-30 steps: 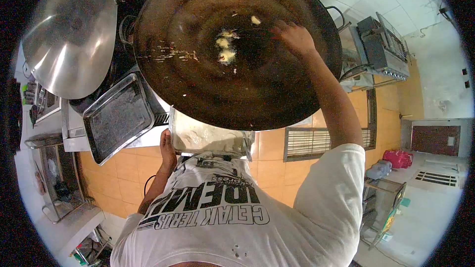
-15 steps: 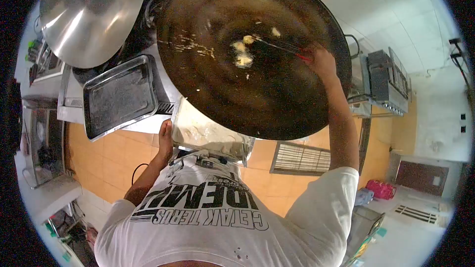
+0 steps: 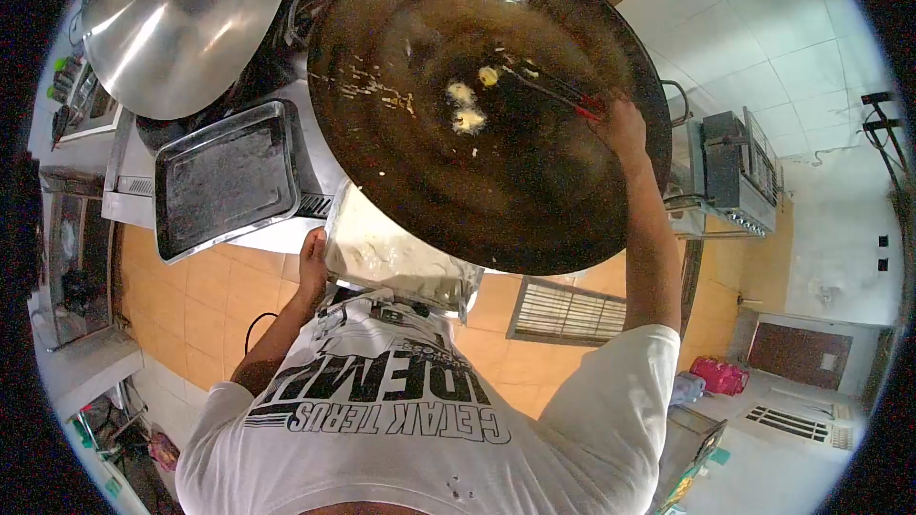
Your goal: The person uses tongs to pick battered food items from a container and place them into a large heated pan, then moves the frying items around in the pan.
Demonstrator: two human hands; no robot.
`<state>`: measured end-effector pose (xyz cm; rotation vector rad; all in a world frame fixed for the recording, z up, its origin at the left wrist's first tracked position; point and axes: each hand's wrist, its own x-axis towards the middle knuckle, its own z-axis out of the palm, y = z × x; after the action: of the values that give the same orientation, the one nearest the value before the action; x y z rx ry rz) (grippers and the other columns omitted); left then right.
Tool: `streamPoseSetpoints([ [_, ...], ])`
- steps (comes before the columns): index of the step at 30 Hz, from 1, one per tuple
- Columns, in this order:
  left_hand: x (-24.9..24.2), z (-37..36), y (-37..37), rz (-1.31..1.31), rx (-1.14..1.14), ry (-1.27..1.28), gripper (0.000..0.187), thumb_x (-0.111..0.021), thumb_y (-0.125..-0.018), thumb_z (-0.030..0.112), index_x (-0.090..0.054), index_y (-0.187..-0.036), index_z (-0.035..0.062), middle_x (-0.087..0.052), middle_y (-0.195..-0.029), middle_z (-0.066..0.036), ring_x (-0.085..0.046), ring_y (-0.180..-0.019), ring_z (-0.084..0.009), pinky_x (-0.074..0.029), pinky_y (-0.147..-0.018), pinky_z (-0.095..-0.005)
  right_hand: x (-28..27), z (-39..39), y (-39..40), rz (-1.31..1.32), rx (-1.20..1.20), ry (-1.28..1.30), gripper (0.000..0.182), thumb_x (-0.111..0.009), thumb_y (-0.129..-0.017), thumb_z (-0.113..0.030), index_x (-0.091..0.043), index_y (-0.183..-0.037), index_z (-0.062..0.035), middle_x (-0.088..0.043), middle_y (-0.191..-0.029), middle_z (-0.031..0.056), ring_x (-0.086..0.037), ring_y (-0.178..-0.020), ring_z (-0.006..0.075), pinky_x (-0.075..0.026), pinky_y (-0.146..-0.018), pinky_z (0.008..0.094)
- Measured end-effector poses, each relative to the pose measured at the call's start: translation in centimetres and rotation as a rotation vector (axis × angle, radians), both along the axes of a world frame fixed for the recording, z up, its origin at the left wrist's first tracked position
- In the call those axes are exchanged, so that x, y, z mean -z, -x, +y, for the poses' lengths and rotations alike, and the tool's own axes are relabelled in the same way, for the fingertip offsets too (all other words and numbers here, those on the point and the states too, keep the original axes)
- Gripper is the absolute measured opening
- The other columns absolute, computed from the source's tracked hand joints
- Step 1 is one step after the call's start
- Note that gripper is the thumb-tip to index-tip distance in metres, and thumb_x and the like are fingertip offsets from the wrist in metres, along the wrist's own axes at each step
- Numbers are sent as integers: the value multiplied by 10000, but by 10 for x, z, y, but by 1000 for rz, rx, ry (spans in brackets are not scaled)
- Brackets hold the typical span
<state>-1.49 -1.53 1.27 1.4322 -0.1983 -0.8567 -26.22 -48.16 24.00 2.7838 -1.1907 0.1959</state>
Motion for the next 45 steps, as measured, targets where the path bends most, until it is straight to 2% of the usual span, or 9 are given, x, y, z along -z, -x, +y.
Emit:
streamPoseSetpoints([
  [6,7,2,-1,-4,15,38,287,-431,-985,281,-548,-1050,28,-566,-942,-16,-495,-856,-95,-409,-787,-240,-1,-2,4,-24,125,-44,427,-764,-647,-244,-630,-1037,-132,-621,-990,95,-613,-908,305,-502,-747,418],
  [9,6,2,-1,23,25,40,292,-426,-987,283,-548,-1056,27,-567,-941,-16,-495,-857,-95,-408,-786,-237,-8,0,5,-88,166,27,413,-766,-654,-263,-636,-1025,-138,-617,-1009,98,-613,-904,312,-503,-748,421],
  [12,2,2,-1,-24,31,28,296,-429,-986,291,-547,-1049,27,-565,-931,-15,-492,-848,-93,-408,-782,-237,-6,-9,14,-72,172,60,519,-761,-681,-394,-597,-1099,-135,-594,-1107,130,-621,-901,338,-515,-738,438],
  [15,4,3,-2,-35,50,0,297,-428,-986,296,-547,-1040,28,-562,-923,-14,-487,-837,-91,-409,-777,-238,3,-12,19,-80,138,136,455,-762,-668,-277,-582,-1060,-133,-572,-1017,99,-613,-893,330,-509,-711,434],
  [18,1,2,-1,-43,39,-8,296,-425,-987,295,-545,-1033,29,-558,-915,-12,-483,-829,-89,-409,-770,-237,11,-10,13,58,48,261,534,-759,-682,-275,-524,-1144,-147,-543,-1057,94,-614,-891,333,-517,-696,436],
  [21,-2,2,0,-32,39,3,290,-423,-988,290,-544,-1035,30,-558,-915,-10,-483,-830,-88,-408,-767,-234,7,5,-6,274,76,213,567,-754,-692,-260,-493,-1180,-135,-516,-1116,92,-617,-893,334,-529,-705,426],
  [27,-2,1,-1,22,40,32,291,-431,-986,296,-545,-1046,35,-559,-923,-5,-485,-839,-88,-406,-772,-233,19,13,-28,349,-36,275,544,-738,-711,-205,-499,-1185,-89,-482,-1193,101,-597,-971,314,-537,-746,392],
  [36,-6,-1,0,3,14,5,272,-432,-985,278,-551,-1029,38,-559,-907,3,-486,-816,-82,-408,-756,-230,34,-4,-43,405,-6,285,429,-710,-739,-164,-549,-1128,-84,-492,-1193,76,-594,-987,293,-535,-755,383],
  [45,5,0,-3,0,25,23,263,-441,-981,263,-554,-1035,32,-557,-909,-3,-483,-825,-89,-408,-771,-238,29,-12,-42,290,-66,289,286,-655,-797,-203,-593,-1066,-127,-549,-1124,63,-647,-816,302,-539,-653,407],
])
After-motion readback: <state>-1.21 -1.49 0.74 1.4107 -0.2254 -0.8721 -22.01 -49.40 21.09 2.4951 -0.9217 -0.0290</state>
